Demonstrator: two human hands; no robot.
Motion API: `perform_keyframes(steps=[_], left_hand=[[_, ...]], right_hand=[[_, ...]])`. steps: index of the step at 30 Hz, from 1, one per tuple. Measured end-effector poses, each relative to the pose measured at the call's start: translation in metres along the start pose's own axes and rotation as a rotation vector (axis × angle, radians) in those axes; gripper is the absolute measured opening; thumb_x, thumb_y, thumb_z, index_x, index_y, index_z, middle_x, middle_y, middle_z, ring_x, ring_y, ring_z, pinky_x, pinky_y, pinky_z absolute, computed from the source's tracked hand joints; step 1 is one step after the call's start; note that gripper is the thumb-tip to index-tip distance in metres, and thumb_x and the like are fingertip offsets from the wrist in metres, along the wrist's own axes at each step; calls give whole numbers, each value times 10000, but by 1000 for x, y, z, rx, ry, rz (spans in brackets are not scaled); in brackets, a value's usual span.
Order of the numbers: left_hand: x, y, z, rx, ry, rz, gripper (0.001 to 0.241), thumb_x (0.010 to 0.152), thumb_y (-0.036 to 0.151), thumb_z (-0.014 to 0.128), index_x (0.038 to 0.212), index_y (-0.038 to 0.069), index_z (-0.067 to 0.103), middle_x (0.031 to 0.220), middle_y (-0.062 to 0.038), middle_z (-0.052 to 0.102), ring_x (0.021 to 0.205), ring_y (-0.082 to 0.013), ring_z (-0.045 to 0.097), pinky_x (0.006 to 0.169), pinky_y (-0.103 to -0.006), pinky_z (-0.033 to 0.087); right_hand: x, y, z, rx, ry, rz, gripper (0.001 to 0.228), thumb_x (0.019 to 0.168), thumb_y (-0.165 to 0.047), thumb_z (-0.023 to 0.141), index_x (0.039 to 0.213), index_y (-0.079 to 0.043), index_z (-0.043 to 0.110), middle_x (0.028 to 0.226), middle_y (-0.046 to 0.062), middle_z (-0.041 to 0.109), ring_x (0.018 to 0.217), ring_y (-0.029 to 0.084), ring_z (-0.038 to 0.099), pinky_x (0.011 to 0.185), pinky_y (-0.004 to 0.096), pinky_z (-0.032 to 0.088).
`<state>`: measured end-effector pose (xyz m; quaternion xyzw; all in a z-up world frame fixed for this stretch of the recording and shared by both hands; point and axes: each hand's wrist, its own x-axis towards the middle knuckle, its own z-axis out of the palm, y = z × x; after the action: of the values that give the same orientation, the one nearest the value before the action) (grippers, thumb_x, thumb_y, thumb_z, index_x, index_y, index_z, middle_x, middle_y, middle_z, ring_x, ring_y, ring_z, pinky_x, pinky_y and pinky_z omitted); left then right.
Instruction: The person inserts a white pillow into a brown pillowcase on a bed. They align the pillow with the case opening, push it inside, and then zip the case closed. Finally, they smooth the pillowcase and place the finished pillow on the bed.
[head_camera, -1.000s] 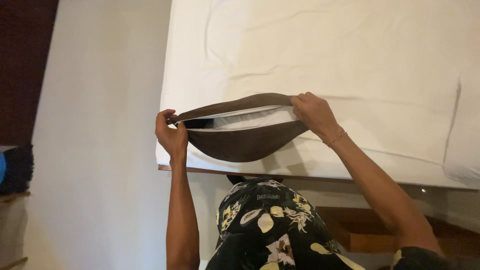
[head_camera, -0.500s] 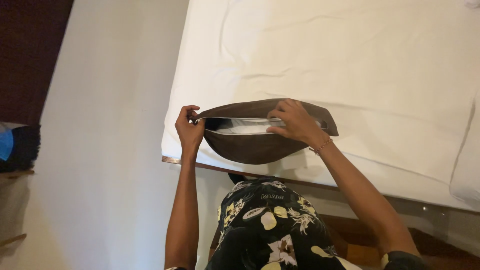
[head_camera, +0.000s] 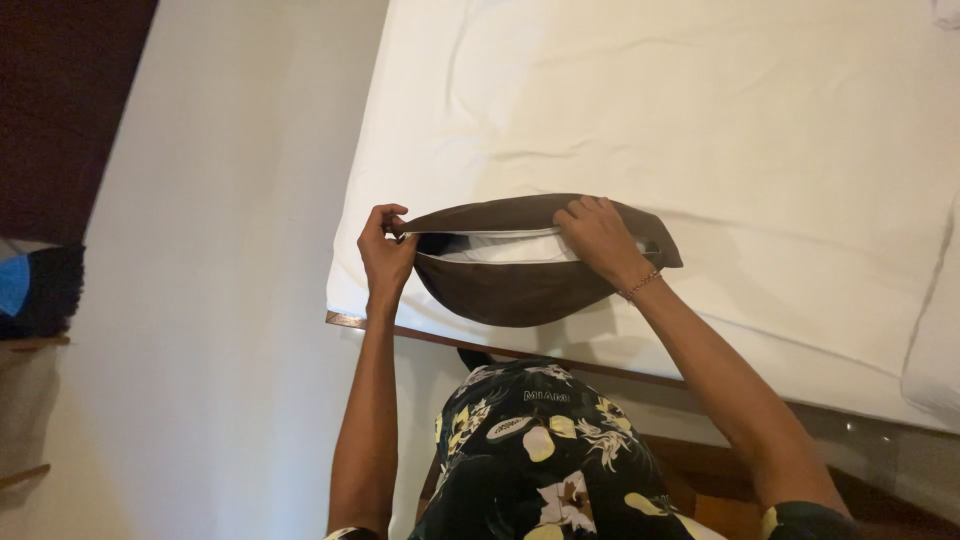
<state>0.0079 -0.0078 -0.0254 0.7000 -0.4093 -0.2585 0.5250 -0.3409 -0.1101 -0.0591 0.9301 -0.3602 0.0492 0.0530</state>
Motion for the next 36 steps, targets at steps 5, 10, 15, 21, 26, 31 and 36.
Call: perform_keyframes(steps=[5, 10, 15, 21, 26, 31, 36], left_hand=[[-4, 15, -21, -106, -254, -20, 441, 746, 9, 854, 1137, 83, 664, 929, -88, 638, 914, -183, 629, 781, -284, 597], [-16, 16, -37, -212, -422, -61, 585, 709, -13, 879, 1242, 51, 646, 1031, -99, 610, 1035, -209, 617, 942, -353, 593], [-23, 15, -46, -297, -477, -47, 427, 832, -56, 695, 1250, 23, 675, 1092, -133, 587, 1093, -253, 615, 975, -420, 575], [-21, 6, -29, -157, -257, 140, 112, 957, -23, 693, 1002, 58, 756, 987, -59, 616, 955, -188, 682, 805, -324, 635], [-8, -14, -14, -138, -75, 184, 70, 1024, 63, 641, 1005, 88, 703, 988, -40, 642, 943, -174, 677, 762, -302, 619], [-5, -3, -6, -65, 11, 173, 114, 1033, 8, 596, 996, 91, 665, 930, -40, 684, 895, -177, 666, 770, -343, 583], [-3, 3, 5, -115, 40, 106, 113, 1078, 19, 489, 1026, 90, 559, 870, -73, 619, 781, -185, 607, 715, -365, 541]], right_hand=[[0, 3, -19, 46, 63, 33, 81, 985, -168, 601, 1057, -134, 616, 858, 29, 577, 868, 212, 615, 789, 339, 476], [1, 9, -32, 181, 58, 138, 179, 1076, -172, 482, 1184, -70, 581, 833, 74, 581, 812, 267, 635, 802, 378, 496], [-12, 31, 11, 101, 111, 69, 82, 1023, -187, 609, 1076, -125, 603, 795, 11, 596, 758, 189, 643, 779, 296, 511], [-16, 45, 38, 41, 249, 11, 212, 830, -181, 804, 945, -175, 626, 767, -35, 518, 674, 156, 590, 660, 276, 529], [1, 15, -32, 145, 224, -41, 301, 907, -418, 741, 1004, -143, 666, 801, 28, 555, 702, 200, 610, 658, 301, 541], [8, 8, -37, 89, 200, -78, 147, 1000, -295, 681, 938, -165, 654, 797, 6, 553, 739, 187, 620, 699, 284, 542], [16, 6, -52, 52, 80, -116, 158, 966, -246, 708, 1060, -145, 633, 867, 4, 575, 839, 179, 640, 761, 286, 562]])
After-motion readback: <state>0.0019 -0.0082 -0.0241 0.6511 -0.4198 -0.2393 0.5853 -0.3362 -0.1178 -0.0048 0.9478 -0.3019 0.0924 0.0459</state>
